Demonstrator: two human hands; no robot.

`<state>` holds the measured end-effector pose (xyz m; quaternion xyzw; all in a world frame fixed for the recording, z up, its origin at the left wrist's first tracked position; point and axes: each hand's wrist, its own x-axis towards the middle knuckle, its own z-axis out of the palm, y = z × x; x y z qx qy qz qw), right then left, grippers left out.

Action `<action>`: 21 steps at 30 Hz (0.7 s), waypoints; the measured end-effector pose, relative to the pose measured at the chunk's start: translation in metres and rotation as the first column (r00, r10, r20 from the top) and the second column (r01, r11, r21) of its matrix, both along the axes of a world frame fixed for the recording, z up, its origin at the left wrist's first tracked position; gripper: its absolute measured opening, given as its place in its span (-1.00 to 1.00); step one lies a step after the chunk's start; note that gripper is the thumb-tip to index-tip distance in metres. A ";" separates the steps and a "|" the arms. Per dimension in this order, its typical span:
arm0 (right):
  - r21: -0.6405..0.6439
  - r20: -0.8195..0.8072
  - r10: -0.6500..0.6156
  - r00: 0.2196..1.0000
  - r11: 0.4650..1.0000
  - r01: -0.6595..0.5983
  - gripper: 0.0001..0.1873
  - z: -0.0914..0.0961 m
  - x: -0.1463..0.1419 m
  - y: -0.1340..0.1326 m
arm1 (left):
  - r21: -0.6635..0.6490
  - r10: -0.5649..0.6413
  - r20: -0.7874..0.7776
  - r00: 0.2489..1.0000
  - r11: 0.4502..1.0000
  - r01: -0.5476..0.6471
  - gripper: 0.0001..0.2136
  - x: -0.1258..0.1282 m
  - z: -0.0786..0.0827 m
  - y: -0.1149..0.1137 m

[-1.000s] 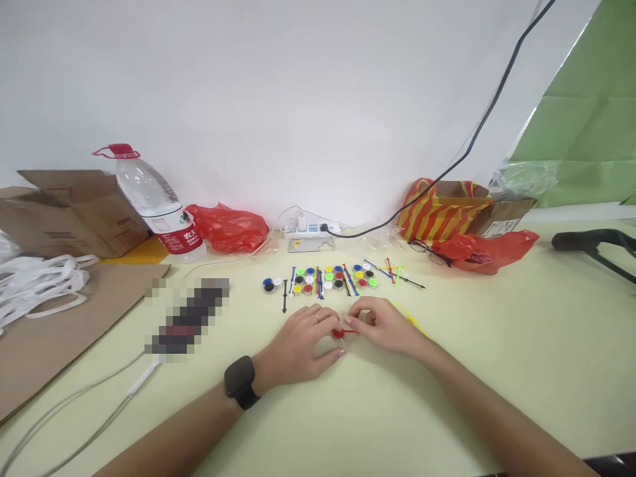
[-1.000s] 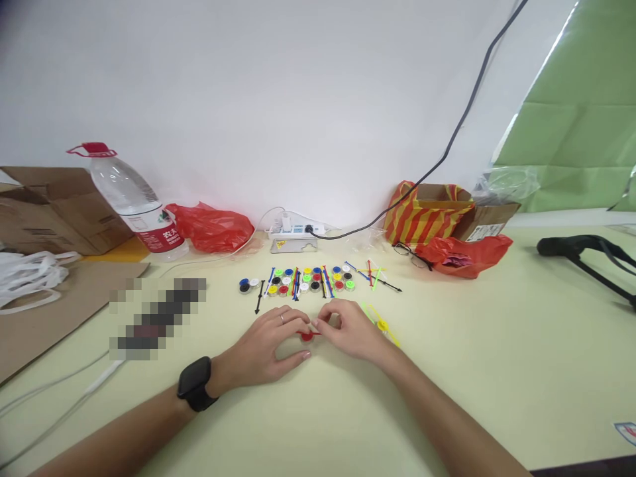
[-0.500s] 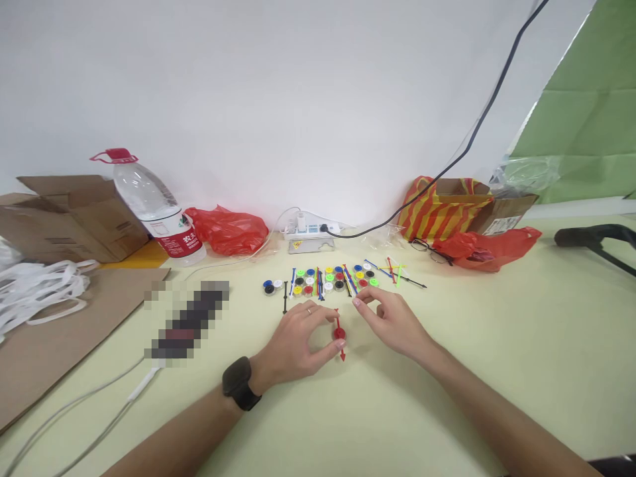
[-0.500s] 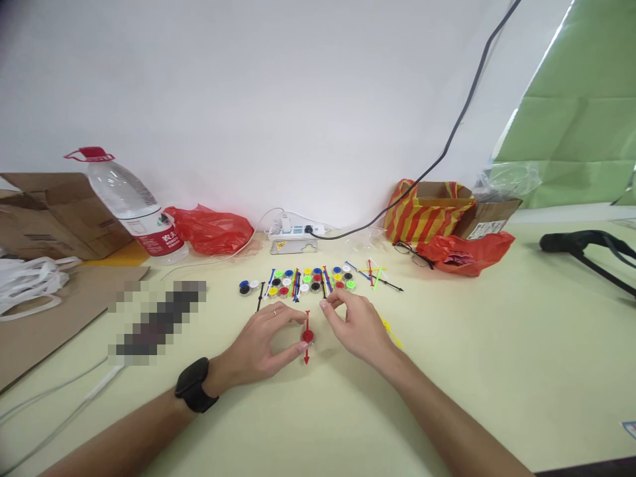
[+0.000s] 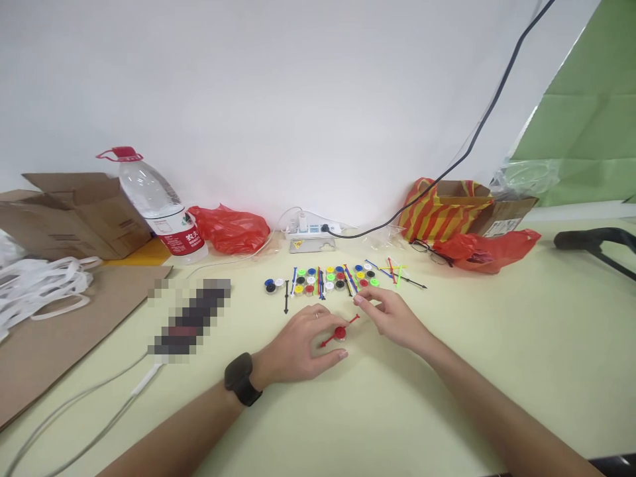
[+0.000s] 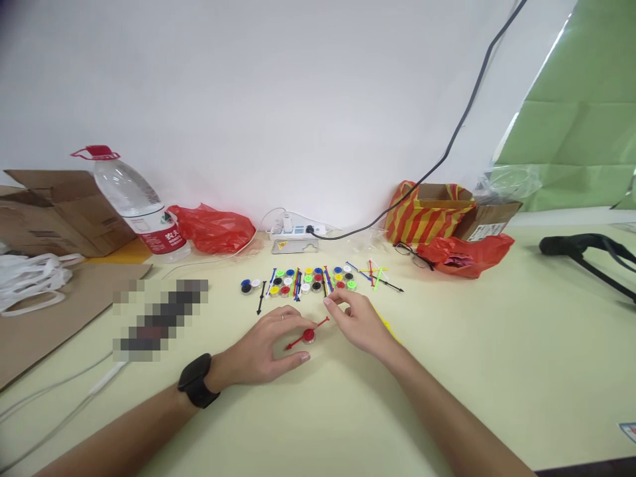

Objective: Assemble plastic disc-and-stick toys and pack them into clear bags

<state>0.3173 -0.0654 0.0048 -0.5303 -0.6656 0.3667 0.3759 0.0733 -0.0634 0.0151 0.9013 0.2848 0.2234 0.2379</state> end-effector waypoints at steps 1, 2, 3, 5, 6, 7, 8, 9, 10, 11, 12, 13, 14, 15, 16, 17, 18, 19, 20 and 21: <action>-0.006 -0.007 0.002 1.000 1.000 -0.002 -0.59 0.000 0.000 0.000 | -0.003 -0.004 -0.003 1.000 1.000 0.004 -0.65 0.000 0.000 0.000; -0.010 -0.012 0.006 1.000 1.000 -0.006 -0.58 0.000 0.001 0.001 | -0.006 -0.008 -0.003 1.000 1.000 0.008 -0.63 0.000 -0.001 0.000; -0.012 -0.016 0.009 1.000 1.000 -0.010 -0.57 0.000 0.001 0.001 | -0.008 -0.010 -0.001 1.000 1.000 0.010 -0.62 0.000 -0.001 0.000; -0.012 -0.021 0.010 1.000 1.000 -0.011 -0.55 0.001 0.001 0.001 | -0.007 -0.008 0.008 1.000 1.000 0.008 -0.62 0.000 -0.001 0.000; -0.011 -0.023 0.008 1.000 1.000 -0.008 -0.55 0.002 0.001 0.000 | -0.003 -0.006 0.015 1.000 1.000 0.006 -0.62 0.000 -0.001 0.000; -0.007 -0.023 0.005 1.000 1.000 -0.005 -0.56 0.003 0.000 0.000 | 0.004 -0.003 0.026 1.000 1.000 0.003 -0.62 0.000 -0.001 0.000; -0.008 -0.019 0.008 1.000 1.000 -0.009 -0.56 0.004 0.000 -0.001 | 0.016 0.002 0.043 0.999 1.000 -0.002 -0.61 0.000 -0.001 0.000; -0.013 -0.011 0.014 1.000 1.000 -0.014 -0.56 0.006 0.000 -0.002 | 0.033 0.011 0.064 0.998 0.999 -0.013 -0.61 0.000 0.000 0.000; -0.021 0.004 0.023 1.000 1.000 -0.023 -0.55 0.007 -0.001 -0.003 | 0.054 0.025 0.092 0.995 0.998 -0.030 -0.61 0.000 0.000 0.000; -0.026 0.024 0.030 0.999 0.999 -0.029 -0.52 0.009 -0.001 -0.004 | 0.079 0.045 0.122 0.991 0.995 -0.055 -0.61 0.000 0.000 0.000; -0.026 0.043 0.029 0.999 0.999 -0.028 -0.48 0.010 -0.001 -0.004 | 0.103 0.069 0.154 0.986 0.991 -0.085 -0.62 -0.001 -0.001 0.001; -0.019 0.059 0.017 0.998 1.000 -0.016 -0.44 0.011 -0.001 -0.005 | 0.122 0.094 0.184 0.978 0.986 -0.117 -0.62 -0.002 -0.001 0.002; -0.006 0.066 -0.005 0.998 1.000 0.006 -0.40 0.012 -0.001 -0.005 | 0.133 0.116 0.206 0.972 0.980 -0.145 -0.63 -0.003 -0.002 0.003; 0.007 0.065 -0.033 0.997 0.999 0.032 -0.37 0.013 -0.001 -0.005 | 0.138 0.135 0.218 0.966 0.976 -0.168 -0.64 -0.003 -0.002 0.003; 0.016 0.057 -0.060 0.997 0.998 0.059 -0.35 0.014 0.000 -0.004 | 0.137 0.149 0.223 0.963 0.974 -0.183 -0.66 -0.004 -0.003 0.004; 0.019 0.047 -0.085 0.995 0.996 0.085 -0.34 0.015 0.001 -0.004 | 0.132 0.158 0.221 0.962 0.973 -0.190 -0.67 -0.005 -0.004 0.004; 0.020 0.037 -0.105 0.994 0.994 0.105 -0.34 0.016 0.002 -0.003 | 0.127 0.160 0.214 0.964 0.973 -0.190 -0.69 -0.005 -0.004 0.005; 0.022 0.029 -0.122 0.992 0.992 0.121 -0.33 0.016 0.003 -0.001 | 0.124 0.157 0.204 0.966 0.975 -0.185 -0.69 -0.005 -0.005 0.005; 0.030 0.026 -0.138 0.990 0.990 0.137 -0.33 0.017 0.006 0.000 | 0.122 0.154 0.195 0.969 0.976 -0.180 -0.70 -0.004 -0.005 0.005; 0.043 0.028 -0.157 0.987 0.987 0.155 -0.32 0.017 0.009 0.001 | 0.121 0.150 0.186 0.971 0.977 -0.174 -0.70 -0.004 -0.006 0.005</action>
